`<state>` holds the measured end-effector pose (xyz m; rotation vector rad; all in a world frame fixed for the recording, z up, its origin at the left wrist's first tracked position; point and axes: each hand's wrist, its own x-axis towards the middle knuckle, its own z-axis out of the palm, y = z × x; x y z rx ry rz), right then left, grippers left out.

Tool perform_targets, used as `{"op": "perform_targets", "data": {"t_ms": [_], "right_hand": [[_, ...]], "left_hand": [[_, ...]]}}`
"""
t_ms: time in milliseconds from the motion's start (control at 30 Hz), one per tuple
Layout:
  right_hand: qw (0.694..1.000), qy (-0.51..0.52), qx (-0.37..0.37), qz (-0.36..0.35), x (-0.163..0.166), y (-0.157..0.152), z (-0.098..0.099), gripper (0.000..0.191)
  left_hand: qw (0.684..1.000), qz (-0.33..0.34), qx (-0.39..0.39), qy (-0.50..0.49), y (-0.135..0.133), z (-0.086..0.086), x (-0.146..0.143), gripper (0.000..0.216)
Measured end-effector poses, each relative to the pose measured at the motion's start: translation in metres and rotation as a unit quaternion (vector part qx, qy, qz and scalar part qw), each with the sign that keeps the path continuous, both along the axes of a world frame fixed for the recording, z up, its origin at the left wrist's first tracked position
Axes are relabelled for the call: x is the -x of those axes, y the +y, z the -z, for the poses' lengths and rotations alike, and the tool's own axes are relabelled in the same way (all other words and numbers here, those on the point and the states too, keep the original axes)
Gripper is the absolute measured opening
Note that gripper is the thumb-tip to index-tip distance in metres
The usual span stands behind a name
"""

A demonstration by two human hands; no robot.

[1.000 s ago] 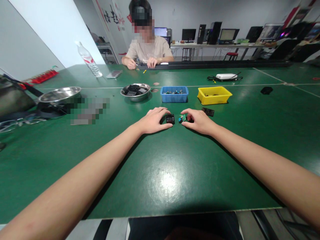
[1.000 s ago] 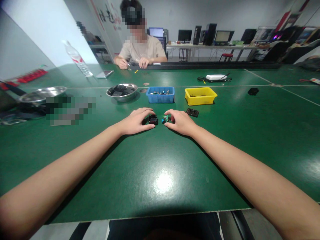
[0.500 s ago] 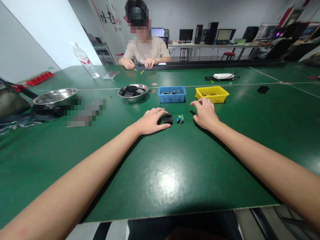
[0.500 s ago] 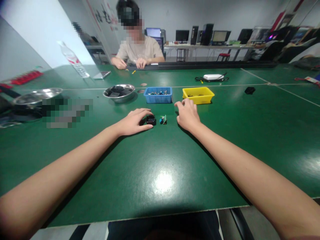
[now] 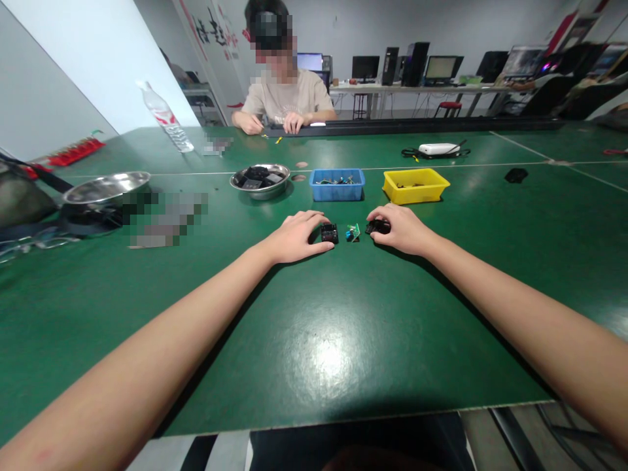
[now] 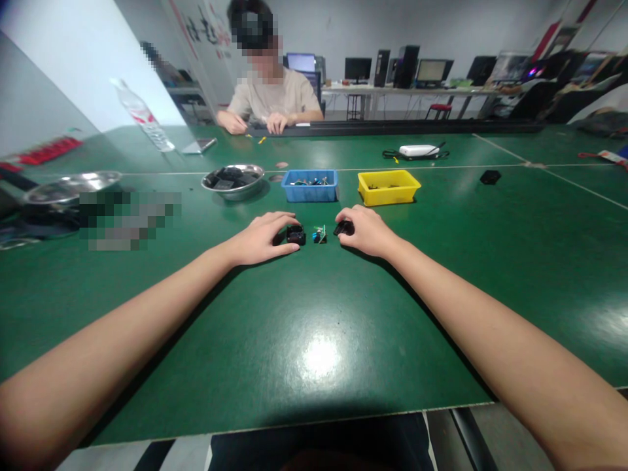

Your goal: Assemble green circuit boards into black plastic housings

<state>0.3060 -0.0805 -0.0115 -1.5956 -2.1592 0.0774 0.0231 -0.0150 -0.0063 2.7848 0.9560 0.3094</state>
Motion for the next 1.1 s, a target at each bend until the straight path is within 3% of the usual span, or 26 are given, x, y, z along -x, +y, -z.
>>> {"op": "perform_targets", "data": {"t_ms": [233, 400, 567, 767, 1100], "right_hand": [[0.994, 0.107, 0.009, -0.020, 0.001, -0.002, 0.000, 0.045], [0.994, 0.089, -0.045, -0.038, -0.007, 0.002, 0.004, 0.055], [0.993, 0.079, -0.063, -0.057, -0.014, 0.007, 0.008, 0.045], [0.996, 0.062, -0.048, -0.037, -0.013, 0.007, 0.007, 0.036], [0.997, -0.005, -0.008, -0.074, -0.013, 0.006, 0.009, 0.022]], "left_hand": [[1.000, -0.001, -0.001, 0.003, 0.001, 0.001, 0.000, 0.061], [1.000, 0.001, 0.000, 0.005, 0.000, 0.001, 0.000, 0.064], [1.000, -0.003, 0.003, 0.006, -0.001, -0.001, -0.001, 0.065], [1.000, -0.004, 0.005, 0.007, -0.002, -0.001, -0.002, 0.065], [1.000, -0.003, 0.003, 0.002, 0.000, 0.001, -0.001, 0.064]]}}
